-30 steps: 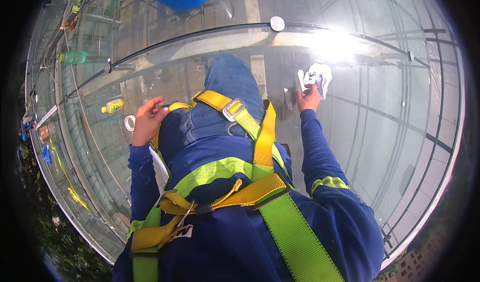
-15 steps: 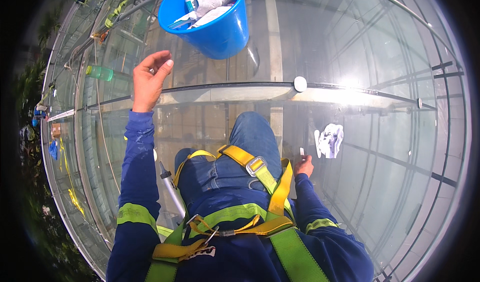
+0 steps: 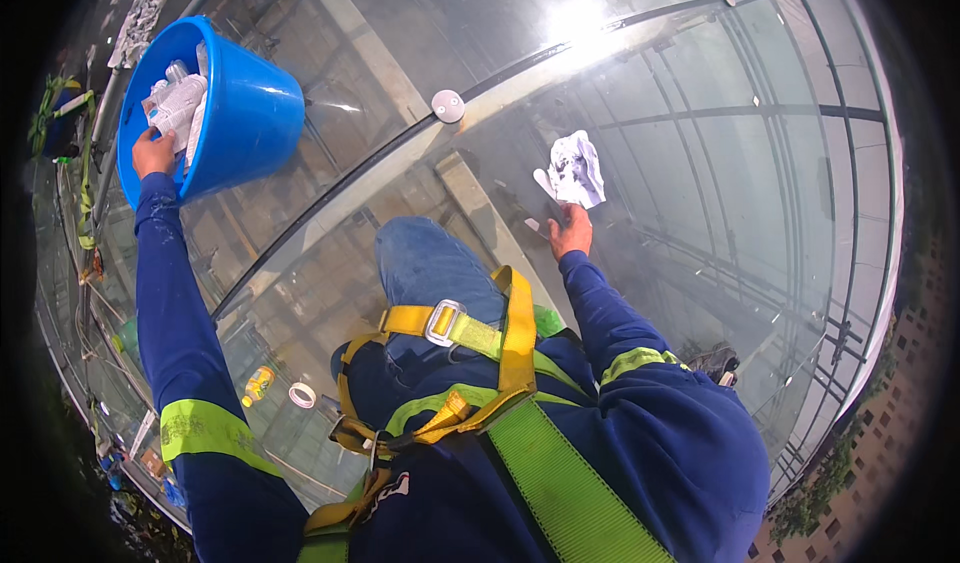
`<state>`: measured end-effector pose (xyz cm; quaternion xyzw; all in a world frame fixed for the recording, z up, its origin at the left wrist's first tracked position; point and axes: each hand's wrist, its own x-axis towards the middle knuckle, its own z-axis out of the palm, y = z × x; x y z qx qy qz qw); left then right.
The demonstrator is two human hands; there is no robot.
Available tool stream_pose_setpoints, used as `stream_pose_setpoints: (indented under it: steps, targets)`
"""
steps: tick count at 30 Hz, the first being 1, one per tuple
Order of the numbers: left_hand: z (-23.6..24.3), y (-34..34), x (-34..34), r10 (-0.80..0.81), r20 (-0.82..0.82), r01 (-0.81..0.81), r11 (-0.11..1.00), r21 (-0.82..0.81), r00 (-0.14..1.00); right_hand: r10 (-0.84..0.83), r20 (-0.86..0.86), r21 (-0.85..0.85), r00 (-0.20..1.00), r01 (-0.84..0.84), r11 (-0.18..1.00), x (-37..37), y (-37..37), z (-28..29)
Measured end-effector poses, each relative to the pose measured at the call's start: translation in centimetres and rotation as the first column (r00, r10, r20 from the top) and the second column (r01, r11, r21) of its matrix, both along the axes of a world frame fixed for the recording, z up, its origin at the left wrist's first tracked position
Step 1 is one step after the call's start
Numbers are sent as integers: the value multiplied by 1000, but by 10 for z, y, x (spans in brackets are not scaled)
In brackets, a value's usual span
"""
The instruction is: The person cleans a joint on a glass roof structure using a cloth and then applies a sealant using a small tool, periodically wiping the tool and throwing away used wipes in a blue bucket.
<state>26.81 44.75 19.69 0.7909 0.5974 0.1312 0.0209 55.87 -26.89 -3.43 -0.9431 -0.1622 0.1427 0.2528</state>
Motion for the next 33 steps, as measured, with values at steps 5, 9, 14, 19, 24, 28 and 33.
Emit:
stream_pose_setpoints:
  steps: [5, 9, 14, 19, 24, 28, 33]
  targets:
    - [9, -17, 23, 43, 3, -43, 999, 10, 999, -94, 216, 106, 972, 72, 992, 42, 2, -1]
    - [36, -15, -5, 77, 273, -101, 992, 78, 959, 1, -72, 69, 997, 4, 998, 56, 24, 8]
    - [62, -42, -53, -191, 852, 79, 981, 175, 487, 111, -35, -216, 993, -116, 970, 44, 24, 3]
    - [115, -199, -122, -188, 940, -78, 973, 219, 286, 225, 146, -212, 963, -191, 958, 41, 39, -7]
    - [45, -373, -209, 264, 964, -262, 932, -252, 12, -121, -15, -375, 992, 107, 921, 45, 62, -4]
    - [-44, -510, -271, 503, 806, -287, 759, -584, -311, -39, -31, -488, 999, 19, 873, 68, 59, -18]
    - [-100, -618, -318, 457, 678, -433, 533, -727, -576, 222, -107, -702, 969, -232, 673, 69, 70, -24]
